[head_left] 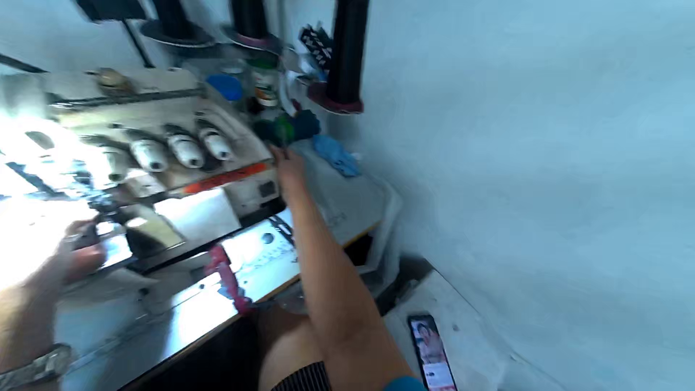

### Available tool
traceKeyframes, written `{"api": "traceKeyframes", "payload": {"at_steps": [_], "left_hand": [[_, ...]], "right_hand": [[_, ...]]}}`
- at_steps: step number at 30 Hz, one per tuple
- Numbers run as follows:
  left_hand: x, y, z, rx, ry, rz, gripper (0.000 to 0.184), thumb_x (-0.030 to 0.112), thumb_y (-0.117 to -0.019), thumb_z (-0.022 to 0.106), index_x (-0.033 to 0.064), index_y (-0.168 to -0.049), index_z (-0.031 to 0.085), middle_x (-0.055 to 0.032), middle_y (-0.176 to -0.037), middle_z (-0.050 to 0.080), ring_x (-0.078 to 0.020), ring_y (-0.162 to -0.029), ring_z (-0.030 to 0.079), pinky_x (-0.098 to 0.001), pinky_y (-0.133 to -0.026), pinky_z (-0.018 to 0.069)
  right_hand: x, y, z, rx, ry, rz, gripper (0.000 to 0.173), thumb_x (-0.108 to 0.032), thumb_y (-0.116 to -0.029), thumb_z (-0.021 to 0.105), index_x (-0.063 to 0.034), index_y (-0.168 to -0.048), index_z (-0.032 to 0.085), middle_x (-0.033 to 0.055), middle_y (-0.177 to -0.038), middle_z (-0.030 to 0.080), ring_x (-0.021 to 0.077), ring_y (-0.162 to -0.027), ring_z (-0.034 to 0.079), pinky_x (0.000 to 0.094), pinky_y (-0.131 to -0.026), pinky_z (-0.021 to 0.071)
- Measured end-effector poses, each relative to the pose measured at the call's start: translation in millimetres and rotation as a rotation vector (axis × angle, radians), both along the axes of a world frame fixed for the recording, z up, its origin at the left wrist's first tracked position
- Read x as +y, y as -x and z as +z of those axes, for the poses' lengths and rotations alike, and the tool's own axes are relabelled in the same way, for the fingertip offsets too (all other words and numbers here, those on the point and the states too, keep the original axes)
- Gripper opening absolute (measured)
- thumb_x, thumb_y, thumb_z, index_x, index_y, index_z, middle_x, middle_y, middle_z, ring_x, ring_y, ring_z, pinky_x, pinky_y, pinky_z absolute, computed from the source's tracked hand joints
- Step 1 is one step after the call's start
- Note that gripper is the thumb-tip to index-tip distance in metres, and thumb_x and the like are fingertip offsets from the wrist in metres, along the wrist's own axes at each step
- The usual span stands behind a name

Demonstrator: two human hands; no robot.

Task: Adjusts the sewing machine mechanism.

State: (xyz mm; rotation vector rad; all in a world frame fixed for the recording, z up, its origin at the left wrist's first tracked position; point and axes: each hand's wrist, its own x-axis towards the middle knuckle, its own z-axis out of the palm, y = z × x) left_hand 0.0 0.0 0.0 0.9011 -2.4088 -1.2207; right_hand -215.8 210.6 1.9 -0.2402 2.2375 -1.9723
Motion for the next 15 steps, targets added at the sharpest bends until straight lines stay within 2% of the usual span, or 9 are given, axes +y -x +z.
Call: {"api": "traceKeyframes", "payload": {"at_steps": [1,3,4,6,8,9,11,13,15], "left_hand": [[-9.5,6.3,-0.3,-0.059,0.043,0.130,0.031,0.011,-0.1066,0.051,-0.0120,-0.126,0.057,-0.0288,-0.122,0.061,-0.0317,-0.113,0.059,-0.0486,-0.102,0.0442],[-52.8,4.8,-35.7,-0.068,0.235,0.134,0.040,0.036,-0.1047,0.052,0.0008,-0.121,0.066,-0.0243,-0.122,0.065,-0.0395,-0.117,0.061,-0.0653,-0.100,0.0429],[-69.5,3.7,-51.2,-0.027,0.351,0.102,0.042,0.041,-0.1036,0.051,0.0049,-0.115,0.069,-0.0216,-0.117,0.067,-0.0401,-0.113,0.062,-0.0682,-0.096,0.0445],[-63.5,2.7,-46.9,0.043,0.388,0.070,0.041,0.039,-0.1022,0.054,0.0027,-0.110,0.069,-0.0230,-0.112,0.067,-0.0422,-0.109,0.062,-0.0691,-0.093,0.0451],[-31.4,-1.4,-27.2,0.094,0.289,0.111,0.039,0.032,-0.1009,0.059,-0.0038,-0.111,0.068,-0.0292,-0.114,0.065,-0.0466,-0.110,0.061,-0.0709,-0.094,0.0426],[-22.2,-5.5,-29.2,0.091,0.261,0.133,0.041,0.037,-0.1004,0.059,-0.0013,-0.114,0.068,-0.0277,-0.117,0.065,-0.0453,-0.111,0.061,-0.0700,-0.093,0.0430],[-15.8,-6.5,-35.6,0.064,0.284,0.145,0.046,0.040,-0.1019,0.056,-0.0017,-0.119,0.066,-0.0309,-0.122,0.062,-0.0505,-0.114,0.058,-0.0746,-0.093,0.0397],[-13.6,-1.8,-37.7,0.011,0.396,0.138,0.043,0.035,-0.1045,0.054,-0.0045,-0.119,0.065,-0.0359,-0.120,0.061,-0.0565,-0.113,0.056,-0.0788,-0.091,0.0369],[16.9,3.0,8.2,-0.054,0.418,0.176,0.035,0.022,-0.1043,0.057,-0.0114,-0.109,0.066,-0.0391,-0.117,0.060,-0.0582,-0.114,0.055,-0.0775,-0.093,0.0357]], "right_hand": [[-2.0,4.0,-4.3,0.009,0.000,-0.002,0.037,-0.028,-0.1084,0.052,0.0025,-0.124,0.065,0.0206,-0.116,0.067,0.0290,-0.105,0.063,0.0480,-0.093,0.0496],[-3.3,8.4,-9.0,0.032,-0.018,-0.012,0.037,-0.030,-0.1083,0.052,0.0022,-0.120,0.065,0.0184,-0.108,0.067,0.0255,-0.097,0.062,0.0450,-0.087,0.0503],[-3.3,8.6,-9.2,0.035,-0.031,-0.017,0.037,-0.030,-0.1085,0.051,0.0023,-0.119,0.065,0.0184,-0.107,0.067,0.0253,-0.096,0.062,0.0450,-0.087,0.0502],[-4.8,9.7,-11.8,0.028,-0.020,-0.024,0.036,-0.030,-0.1089,0.050,0.0017,-0.118,0.065,0.0172,-0.104,0.066,0.0239,-0.092,0.061,0.0440,-0.084,0.0499],[-5.5,9.6,-13.6,0.014,0.000,-0.029,0.034,-0.030,-0.1092,0.050,0.0004,-0.116,0.064,0.0134,-0.098,0.063,0.0200,-0.082,0.056,0.0398,-0.075,0.0476],[-5.2,9.4,-13.5,0.005,0.006,-0.029,0.034,-0.030,-0.1090,0.050,-0.0002,-0.115,0.064,0.0117,-0.095,0.062,0.0179,-0.078,0.055,0.0372,-0.071,0.0469],[-4.7,7.0,-11.8,-0.007,-0.010,-0.035,0.035,-0.032,-0.1091,0.049,-0.0013,-0.116,0.064,0.0090,-0.089,0.058,0.0146,-0.067,0.048,0.0320,-0.060,0.0418],[-4.0,5.2,-10.6,-0.019,-0.001,-0.039,0.036,-0.033,-0.1090,0.049,-0.0014,-0.117,0.064,0.0085,-0.088,0.057,0.0140,-0.065,0.047,0.0306,-0.058,0.0408],[-4.1,4.4,-10.0,-0.034,0.023,-0.041,0.035,-0.032,-0.1087,0.050,-0.0014,-0.117,0.064,0.0082,-0.087,0.057,0.0134,-0.066,0.047,0.0308,-0.059,0.0410]]}}
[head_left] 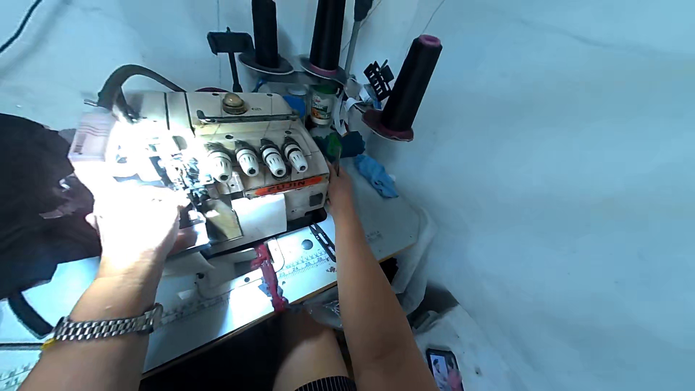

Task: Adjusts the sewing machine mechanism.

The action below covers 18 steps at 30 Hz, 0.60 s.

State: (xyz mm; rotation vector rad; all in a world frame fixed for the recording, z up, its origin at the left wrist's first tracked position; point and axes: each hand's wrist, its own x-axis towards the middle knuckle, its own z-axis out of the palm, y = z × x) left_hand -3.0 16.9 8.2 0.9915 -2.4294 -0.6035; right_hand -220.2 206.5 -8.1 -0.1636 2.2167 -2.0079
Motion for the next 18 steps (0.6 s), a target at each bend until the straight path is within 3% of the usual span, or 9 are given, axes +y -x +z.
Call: {"api": "traceKeyframes", "payload": {"at_steps": [3,5,6,8,9,10,12,15,18], "left_hand": [[23.6,0.4,38.3,0.058,-0.092,0.052,0.028,0.011,-0.0988,0.063,-0.0155,-0.107,0.063,-0.0394,-0.117,0.059,-0.0558,-0.114,0.055,-0.0731,-0.098,0.0359],[20.8,-8.9,26.4,0.219,-0.131,-0.012,0.027,0.015,-0.0994,0.062,-0.0114,-0.104,0.065,-0.0326,-0.106,0.062,-0.0474,-0.099,0.060,-0.0686,-0.088,0.0424],[20.7,-11.5,24.1,0.280,-0.188,-0.022,0.027,0.016,-0.1000,0.062,-0.0097,-0.106,0.065,-0.0277,-0.101,0.064,-0.0403,-0.092,0.061,-0.0639,-0.083,0.0450],[20.5,-10.5,31.5,0.316,-0.344,0.017,0.042,0.015,-0.0976,0.065,-0.0028,-0.133,0.051,-0.0184,-0.102,0.064,-0.0254,-0.087,0.062,-0.0511,-0.080,0.0511],[19.9,-9.5,35.1,0.330,-0.409,0.034,0.055,0.012,-0.0959,0.066,0.0027,-0.143,0.040,-0.0161,-0.104,0.062,-0.0220,-0.087,0.062,-0.0475,-0.079,0.0526],[19.4,-8.6,36.2,0.346,-0.445,0.049,0.061,0.011,-0.0941,0.066,0.0072,-0.146,0.035,-0.0131,-0.103,0.061,-0.0183,-0.083,0.062,-0.0431,-0.075,0.0541],[20.2,-9.8,35.3,0.381,-0.463,0.043,0.055,0.011,-0.0957,0.065,0.0058,-0.144,0.039,-0.0120,-0.100,0.061,-0.0164,-0.077,0.059,-0.0401,-0.070,0.0526],[20.1,-17.1,30.3,0.390,-0.454,-0.017,0.041,0.017,-0.0995,0.061,0.0056,-0.136,0.047,-0.0087,-0.094,0.060,-0.0128,-0.072,0.057,-0.0360,-0.065,0.0514],[15.9,-18.9,32.3,0.356,-0.406,-0.085,0.033,0.015,-0.1008,0.058,0.0007,-0.130,0.052,-0.0098,-0.094,0.060,-0.0131,-0.075,0.057,-0.0365,-0.070,0.0511]], "right_hand": [[-1.1,-2.2,-0.3,-0.015,0.045,-0.046,0.029,-0.029,-0.1071,0.054,-0.0022,-0.113,0.065,0.0071,-0.087,0.058,0.0121,-0.067,0.050,0.0297,-0.059,0.0430],[3.8,-9.1,2.2,-0.004,0.101,-0.124,0.028,-0.025,-0.1041,0.061,-0.0004,-0.117,0.063,0.0112,-0.095,0.062,0.0161,-0.074,0.055,0.0345,-0.067,0.0483],[7.7,-15.5,3.9,0.017,0.123,-0.161,0.031,-0.027,-0.1053,0.058,-0.0003,-0.120,0.059,0.0099,-0.093,0.058,0.0144,-0.067,0.052,0.0326,-0.062,0.0470],[19.0,-42.0,9.2,0.033,0.200,-0.153,0.037,-0.030,-0.1120,0.039,-0.0006,-0.128,0.053,0.0043,-0.085,0.048,0.0090,-0.056,0.044,0.0263,-0.055,0.0462],[24.7,-64.1,12.6,0.047,0.242,-0.113,0.037,-0.029,-0.1133,0.032,-0.0014,-0.125,0.054,0.0003,-0.075,0.045,0.0070,-0.052,0.045,0.0242,-0.054,0.0478],[31.4,-89.6,14.1,0.071,0.256,-0.022,0.039,-0.027,-0.1132,0.028,-0.0017,-0.125,0.056,-0.0020,-0.068,0.047,0.0063,-0.050,0.048,0.0244,-0.054,0.0499],[42.1,-143.4,18.3,0.077,0.203,0.275,0.041,-0.028,-0.1115,0.030,-0.0055,-0.132,0.057,-0.0006,-0.064,0.055,0.0075,-0.050,0.054,0.0257,-0.053,0.0519],[24.8,-191.1,32.3,-0.122,0.265,0.573,0.021,-0.010,-0.1058,0.051,0.0028,-0.115,0.064,0.0059,-0.063,0.061,0.0097,-0.048,0.060,0.0257,-0.050,0.0563],[1.8,-197.8,44.5,-0.263,0.240,0.695,0.022,-0.010,-0.1073,0.051,0.0064,-0.100,0.063,0.0049,-0.058,0.053,0.0093,-0.045,0.058,0.0235,-0.047,0.0553]]}}
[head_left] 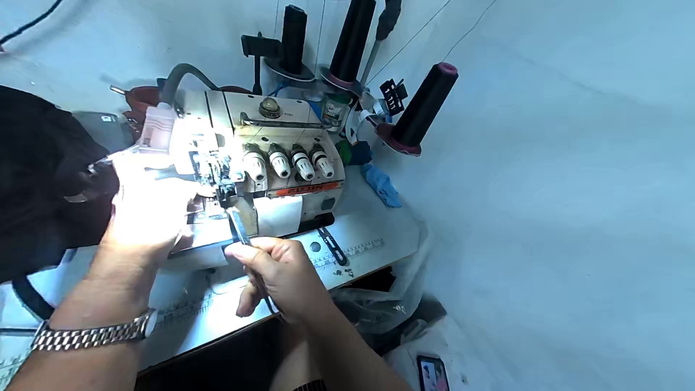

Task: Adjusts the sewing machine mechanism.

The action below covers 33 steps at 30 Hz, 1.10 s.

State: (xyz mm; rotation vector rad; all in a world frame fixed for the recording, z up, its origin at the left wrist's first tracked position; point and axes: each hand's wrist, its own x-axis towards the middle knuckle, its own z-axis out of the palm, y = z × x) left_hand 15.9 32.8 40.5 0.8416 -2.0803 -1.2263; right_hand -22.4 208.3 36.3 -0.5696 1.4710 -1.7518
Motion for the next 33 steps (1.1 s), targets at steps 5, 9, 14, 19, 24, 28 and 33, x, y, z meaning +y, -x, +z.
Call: {"api": "traceKeyframes", "payload": {"at_steps": [5,9,14,19,24,28,33], "left_hand": [[6.5,-5.3,0.8,0.003,-0.042,-0.025,0.021,0.017,-0.1027,0.057,0.0003,-0.115,0.060,-0.0098,-0.093,0.059,-0.0156,-0.075,0.055,-0.0377,-0.069,0.0484],[2.7,-4.4,-1.9,0.012,-0.083,-0.011,0.044,0.018,-0.1017,0.058,0.0015,-0.140,0.044,-0.0209,-0.112,0.063,-0.0307,-0.092,0.064,-0.0557,-0.081,0.0514],[2.5,-5.6,-2.7,0.041,-0.047,-0.040,0.036,0.015,-0.1033,0.057,-0.0005,-0.135,0.048,-0.0203,-0.107,0.063,-0.0298,-0.090,0.062,-0.0536,-0.080,0.0504],[-0.6,-4.3,-2.9,0.014,0.062,-0.055,0.029,0.013,-0.1047,0.054,-0.0034,-0.128,0.053,-0.0257,-0.114,0.063,-0.0427,-0.105,0.061,-0.0666,-0.091,0.0438],[-0.1,-3.8,-2.5,0.014,0.050,-0.054,0.032,0.015,-0.1056,0.053,-0.0026,-0.132,0.049,-0.0258,-0.117,0.063,-0.0428,-0.110,0.061,-0.0666,-0.094,0.0430],[-0.4,-5.1,-4.9,0.010,0.091,-0.073,0.025,0.015,-0.1062,0.051,-0.0051,-0.115,0.063,-0.0288,-0.119,0.061,-0.0457,-0.111,0.058,-0.0676,-0.095,0.0415],[-2.8,-2.9,-7.6,0.018,0.153,-0.078,0.025,0.011,-0.1055,0.051,-0.0077,-0.113,0.065,-0.0313,-0.118,0.061,-0.0507,-0.114,0.055,-0.0716,-0.096,0.0364]], "right_hand": [[-20.9,7.4,15.8,-0.073,-0.153,0.101,0.034,-0.021,-0.1131,0.035,0.0027,-0.119,0.058,0.0051,-0.056,0.053,0.0102,-0.045,0.057,0.0238,-0.046,0.0529],[-29.7,6.8,22.8,-0.236,-0.144,0.139,0.036,-0.020,-0.1124,0.031,0.0014,-0.112,0.059,0.0046,-0.058,0.056,0.0101,-0.046,0.057,0.0223,-0.046,0.0505],[-38.7,5.5,31.8,-0.291,-0.171,0.131,0.038,-0.024,-0.1137,0.028,0.0006,-0.109,0.057,0.0052,-0.062,0.057,0.0099,-0.047,0.057,0.0211,-0.046,0.0496],[-48.2,7.2,33.5,-0.415,-0.150,0.053,0.036,-0.025,-0.1128,0.033,-0.0015,-0.101,0.057,0.0020,-0.058,0.052,0.0076,-0.044,0.052,0.0188,-0.042,0.0454],[-51.5,7.4,33.4,-0.455,-0.147,0.001,0.034,-0.023,-0.1123,0.033,-0.0025,-0.097,0.056,0.0017,-0.059,0.051,0.0069,-0.043,0.051,0.0180,-0.041,0.0438],[-53.5,8.5,33.4,-0.463,-0.127,-0.001,0.034,-0.022,-0.1125,0.032,-0.0021,-0.099,0.056,0.0020,-0.060,0.051,0.0071,-0.043,0.051,0.0181,-0.041,0.0447],[-58.7,10.3,34.5,-0.508,-0.118,-0.033,0.034,-0.021,-0.1126,0.032,-0.0011,-0.098,0.056,0.0022,-0.061,0.051,0.0084,-0.044,0.053,0.0191,-0.041,0.0459]]}}
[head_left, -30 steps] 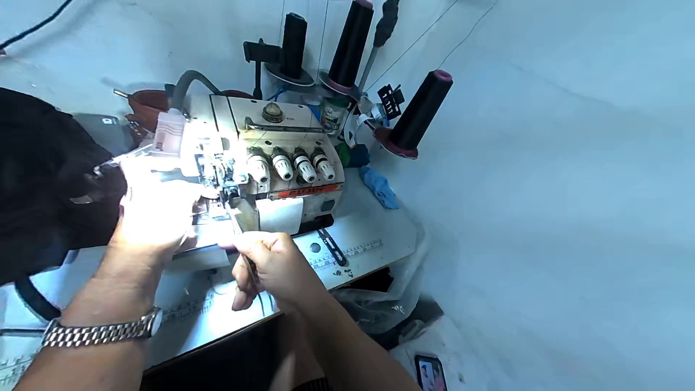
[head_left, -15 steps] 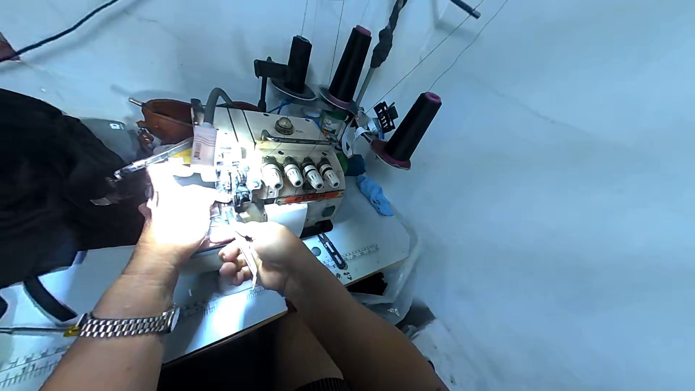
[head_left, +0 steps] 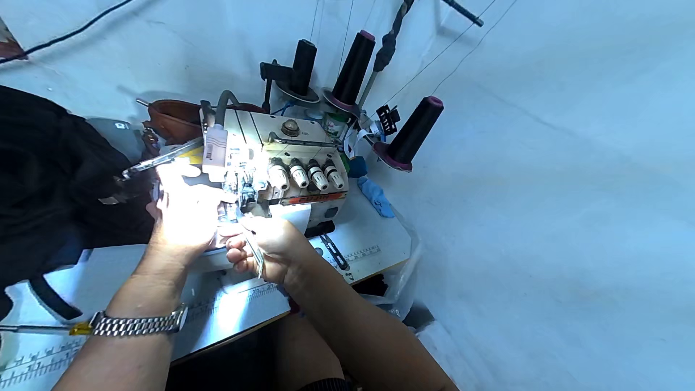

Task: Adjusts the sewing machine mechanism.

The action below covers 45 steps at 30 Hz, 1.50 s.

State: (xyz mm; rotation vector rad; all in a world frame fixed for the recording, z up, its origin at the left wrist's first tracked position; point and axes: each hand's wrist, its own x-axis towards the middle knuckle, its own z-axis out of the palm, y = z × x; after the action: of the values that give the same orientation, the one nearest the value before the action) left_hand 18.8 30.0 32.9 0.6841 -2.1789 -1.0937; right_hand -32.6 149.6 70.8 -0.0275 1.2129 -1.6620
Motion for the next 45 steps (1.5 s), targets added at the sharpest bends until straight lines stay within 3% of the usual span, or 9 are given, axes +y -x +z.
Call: {"api": "traceKeyframes", "payload": {"at_steps": [2,19,23,25,29,34,37,39,45], "left_hand": [[-0.7,-0.1,-0.3,-0.030,-0.020,0.004,0.026,0.015,-0.1066,0.050,-0.0052,-0.122,0.058,-0.0296,-0.122,0.060,-0.0483,-0.114,0.056,-0.0695,-0.096,0.0397],[1.8,-0.2,1.8,0.034,0.011,-0.006,0.022,0.009,-0.1039,0.051,-0.0071,-0.112,0.063,-0.0321,-0.124,0.057,-0.0522,-0.117,0.052,-0.0726,-0.096,0.0356],[1.5,-1.4,-1.0,0.058,-0.040,0.015,0.037,0.012,-0.1046,0.052,-0.0042,-0.137,0.042,-0.0286,-0.113,0.063,-0.0463,-0.105,0.061,-0.0671,-0.089,0.0443],[1.1,-0.4,-0.9,0.053,0.013,0.015,0.031,0.009,-0.1041,0.052,-0.0072,-0.130,0.048,-0.0286,-0.108,0.064,-0.0466,-0.101,0.061,-0.0672,-0.088,0.0437],[0.0,3.2,0.2,0.041,0.093,0.005,0.021,0.005,-0.1038,0.050,-0.0090,-0.103,0.066,-0.0343,-0.118,0.058,-0.0516,-0.107,0.056,-0.0714,-0.091,0.0394],[-1.3,5.2,-1.4,0.028,0.083,0.028,0.018,0.004,-0.1038,0.052,-0.0097,-0.109,0.062,-0.0352,-0.118,0.058,-0.0535,-0.107,0.056,-0.0726,-0.089,0.0392],[1.4,4.9,1.8,0.035,0.029,0.036,0.020,0.004,-0.1033,0.051,-0.0098,-0.114,0.060,-0.0328,-0.117,0.058,-0.0498,-0.105,0.057,-0.0695,-0.090,0.0421],[2.4,4.1,4.1,0.023,0.010,0.039,0.023,0.005,-0.1046,0.051,-0.0088,-0.122,0.054,-0.0320,-0.113,0.061,-0.0487,-0.104,0.060,-0.0677,-0.090,0.0440],[0.3,5.6,0.9,0.009,0.071,0.050,0.018,0.006,-0.1042,0.052,-0.0072,-0.106,0.065,-0.0331,-0.119,0.059,-0.0502,-0.108,0.057,-0.0701,-0.092,0.0406]], "right_hand": [[0.1,-1.8,0.0,0.013,-0.007,-0.013,0.035,-0.021,-0.1128,0.031,0.0007,-0.101,0.056,0.0029,-0.061,0.051,0.0089,-0.044,0.053,0.0194,-0.040,0.0463],[6.5,-9.2,9.8,0.165,-0.212,-0.005,0.026,-0.022,-0.1106,0.043,-0.0046,-0.093,0.051,0.0016,-0.060,0.049,0.0069,-0.043,0.051,0.0181,-0.041,0.0454],[23.0,-7.6,-1.8,0.260,-0.258,0.192,0.038,-0.030,-0.1126,0.035,-0.0040,-0.093,0.055,-0.0047,-0.054,0.039,0.0010,-0.038,0.034,0.0147,-0.036,0.0291],[37.5,-10.1,-6.5,0.374,-0.279,0.266,0.044,-0.036,-0.1128,0.034,-0.0044,-0.091,0.055,-0.0056,-0.053,0.034,0.0010,-0.038,0.030,0.0146,-0.037,0.0260],[75.5,-1.7,-28.6,0.791,-0.213,-0.095,0.029,-0.028,-0.1067,0.055,-0.0050,-0.091,0.062,-0.0034,-0.063,0.046,0.0012,-0.048,0.038,0.0168,-0.047,0.0342],[89.7,92.4,-46.3,1.008,-0.366,-0.722,0.023,-0.021,-0.1060,0.054,0.0004,-0.110,0.063,0.0039,-0.076,0.053,0.0086,-0.056,0.045,0.0267,-0.052,0.0416],[87.3,146.3,-51.1,0.976,-0.394,-0.787,0.028,-0.021,-0.1084,0.051,-0.0010,-0.124,0.064,0.0104,-0.100,0.062,0.0123,-0.065,0.048,0.0304,-0.059,0.0425],[79.8,169.2,-56.6,0.887,-0.342,-0.741,0.028,-0.025,-0.1078,0.053,-0.0031,-0.121,0.064,0.0068,-0.095,0.061,0.0081,-0.057,0.041,0.0259,-0.051,0.0369],[61.4,193.5,-63.1,0.754,-0.330,-0.608,0.022,-0.024,-0.1039,0.061,-0.0027,-0.104,0.065,0.0018,-0.069,0.052,0.0071,-0.047,0.039,0.0233,-0.044,0.0358]]}}
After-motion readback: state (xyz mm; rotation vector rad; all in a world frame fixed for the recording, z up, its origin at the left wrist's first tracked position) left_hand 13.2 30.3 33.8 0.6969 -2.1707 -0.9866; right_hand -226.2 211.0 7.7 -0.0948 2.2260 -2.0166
